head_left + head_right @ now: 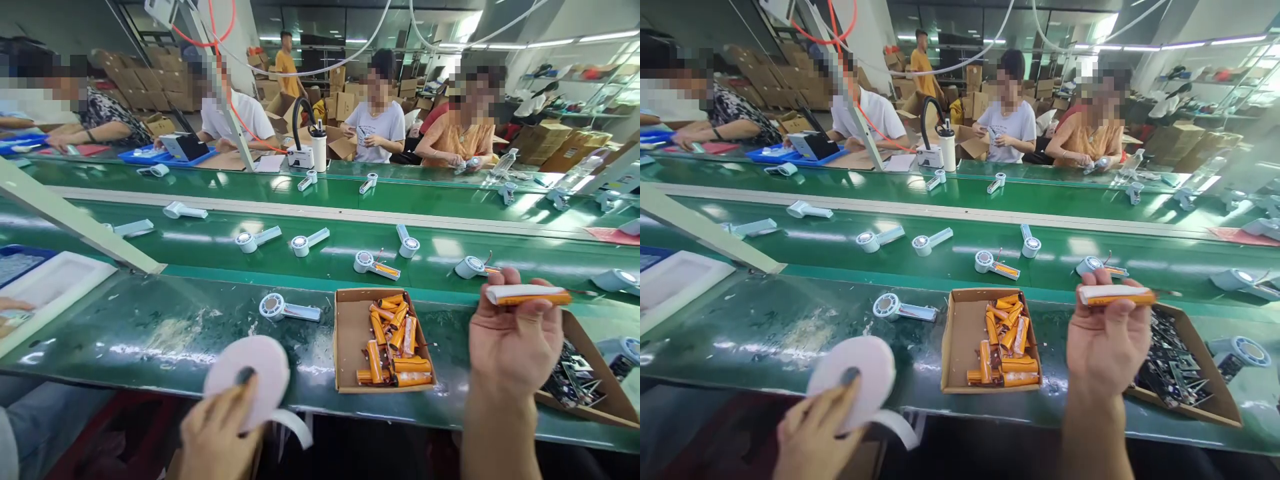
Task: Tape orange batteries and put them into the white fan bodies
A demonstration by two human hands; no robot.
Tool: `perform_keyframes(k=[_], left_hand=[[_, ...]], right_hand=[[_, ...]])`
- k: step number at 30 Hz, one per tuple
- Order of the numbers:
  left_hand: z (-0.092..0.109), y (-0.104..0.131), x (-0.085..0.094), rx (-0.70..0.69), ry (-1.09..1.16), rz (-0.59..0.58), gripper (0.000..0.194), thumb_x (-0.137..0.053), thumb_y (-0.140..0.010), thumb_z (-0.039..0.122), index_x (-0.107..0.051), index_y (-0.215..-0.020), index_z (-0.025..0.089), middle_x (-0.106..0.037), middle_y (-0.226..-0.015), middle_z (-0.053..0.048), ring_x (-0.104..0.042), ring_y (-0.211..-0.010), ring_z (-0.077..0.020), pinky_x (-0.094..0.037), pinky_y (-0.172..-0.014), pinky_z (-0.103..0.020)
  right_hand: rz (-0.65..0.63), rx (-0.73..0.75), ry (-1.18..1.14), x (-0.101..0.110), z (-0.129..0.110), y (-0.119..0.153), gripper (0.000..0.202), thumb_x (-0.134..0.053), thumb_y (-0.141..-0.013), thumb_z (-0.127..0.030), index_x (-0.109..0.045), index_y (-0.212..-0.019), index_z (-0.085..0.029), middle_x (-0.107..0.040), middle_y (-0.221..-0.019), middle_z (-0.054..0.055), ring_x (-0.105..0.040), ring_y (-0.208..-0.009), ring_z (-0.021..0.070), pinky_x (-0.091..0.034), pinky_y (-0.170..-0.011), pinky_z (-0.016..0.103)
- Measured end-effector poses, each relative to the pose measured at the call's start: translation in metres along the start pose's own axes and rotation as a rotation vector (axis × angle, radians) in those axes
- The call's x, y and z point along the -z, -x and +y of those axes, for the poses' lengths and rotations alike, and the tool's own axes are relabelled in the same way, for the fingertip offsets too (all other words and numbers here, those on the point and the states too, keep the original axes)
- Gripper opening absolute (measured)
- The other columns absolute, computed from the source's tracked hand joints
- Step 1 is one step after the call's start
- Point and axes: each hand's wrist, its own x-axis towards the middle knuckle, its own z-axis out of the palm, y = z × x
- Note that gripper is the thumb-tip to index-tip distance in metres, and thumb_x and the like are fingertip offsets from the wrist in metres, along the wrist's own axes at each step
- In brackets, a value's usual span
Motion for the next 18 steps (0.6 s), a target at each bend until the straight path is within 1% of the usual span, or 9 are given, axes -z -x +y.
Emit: perform_keyframes(k=[3, 5, 6, 7, 9, 11, 14, 16, 18], left_hand=[[-0.069, 0.007, 0.006, 0.174, 0.006, -0.119, 0.048, -0.067, -0.083, 0.047, -0.071, -0.128, 0.032, -0.074, -0.121, -0.008, -0.062, -0.104, -0.0348, -0.049, -0.093, -0.051], [-0.075, -0.021, 0.014, 0.198, 0.119, -0.085, 0.046, -0.065, -0.087, 0.052, -0.069, -0.128, 0.032, -0.07, -0.129, -0.009, -0.063, -0.116, -0.0358, -0.05, -0.101, -0.053], [-0.063, -0.046, 0.017, 0.178, 0.186, -0.056, 0.041, -0.064, -0.091, 0.052, -0.069, -0.127, 0.031, -0.07, -0.129, -0.009, -0.063, -0.119, -0.0344, -0.051, -0.103, -0.051], [-0.042, -0.079, 0.015, 0.141, 0.253, -0.033, 0.036, -0.063, -0.095, 0.05, -0.069, -0.124, 0.03, -0.07, -0.126, -0.008, -0.064, -0.119, -0.0318, -0.052, -0.102, -0.047], [0.022, -0.163, -0.002, -0.002, 0.4, -0.176, 0.034, -0.057, -0.101, 0.047, -0.067, -0.128, 0.029, -0.074, -0.116, -0.005, -0.068, -0.111, -0.0256, -0.055, -0.1, -0.039], [0.103, -0.257, -0.039, -0.147, 0.457, -0.358, 0.04, -0.051, -0.105, 0.049, -0.064, -0.136, 0.029, -0.075, -0.118, -0.004, -0.069, -0.112, -0.0234, -0.055, -0.101, -0.036], [0.229, -0.375, -0.105, -0.219, 0.256, -0.622, 0.058, -0.045, -0.105, 0.058, -0.054, -0.151, 0.024, -0.072, -0.132, -0.012, -0.068, -0.123, -0.0288, -0.055, -0.101, -0.038], [0.294, -0.424, -0.139, -0.236, 0.113, -0.787, 0.07, -0.04, -0.103, 0.066, -0.056, -0.15, 0.017, -0.07, -0.135, -0.021, -0.068, -0.125, -0.0344, -0.055, -0.101, -0.042], [0.334, -0.453, -0.161, -0.285, 0.071, -0.867, 0.071, -0.045, -0.099, 0.068, -0.065, -0.141, 0.014, -0.069, -0.133, -0.025, -0.067, -0.125, -0.0368, -0.054, -0.102, -0.043]], right_hand=[[-0.11, -0.155, 0.087, 0.042, -0.013, -0.012, 0.048, -0.086, -0.089, -0.034, -0.058, -0.127, -0.031, -0.082, -0.11, 0.007, -0.08, -0.107, 0.0237, -0.066, -0.088, 0.036], [-0.151, -0.296, 0.131, 0.07, -0.007, 0.008, 0.049, -0.086, -0.089, -0.033, -0.052, -0.123, -0.033, -0.083, -0.106, 0.009, -0.079, -0.11, 0.0288, -0.067, -0.085, 0.04], [-0.132, -0.325, 0.145, 0.083, -0.001, 0.02, 0.049, -0.087, -0.088, -0.033, -0.05, -0.12, -0.032, -0.083, -0.106, 0.009, -0.078, -0.113, 0.0306, -0.067, -0.085, 0.041], [-0.099, -0.346, 0.156, 0.094, 0.004, 0.031, 0.05, -0.088, -0.087, -0.034, -0.048, -0.117, -0.032, -0.083, -0.108, 0.01, -0.078, -0.114, 0.032, -0.067, -0.085, 0.042], [-0.024, -0.404, 0.168, 0.109, 0.014, 0.049, 0.055, -0.091, -0.084, -0.037, -0.045, -0.115, -0.032, -0.083, -0.11, 0.01, -0.079, -0.111, 0.0334, -0.067, -0.085, 0.043], [0.04, -0.487, 0.164, 0.114, 0.02, 0.06, 0.06, -0.092, -0.082, -0.043, -0.044, -0.116, -0.031, -0.083, -0.11, 0.011, -0.08, -0.105, 0.0335, -0.066, -0.087, 0.045], [0.079, -0.562, 0.15, 0.108, 0.021, 0.069, 0.062, -0.09, -0.082, -0.048, -0.044, -0.12, -0.031, -0.083, -0.11, 0.013, -0.081, -0.102, 0.0336, -0.065, -0.09, 0.049], [0.074, -0.571, 0.15, 0.106, 0.017, 0.073, 0.061, -0.089, -0.084, -0.048, -0.045, -0.122, -0.03, -0.082, -0.113, 0.014, -0.081, -0.102, 0.0337, -0.065, -0.092, 0.05], [0.071, -0.563, 0.17, 0.111, 0.01, 0.078, 0.06, -0.088, -0.086, -0.047, -0.046, -0.125, -0.029, -0.081, -0.117, 0.016, -0.081, -0.104, 0.0341, -0.065, -0.093, 0.051]])
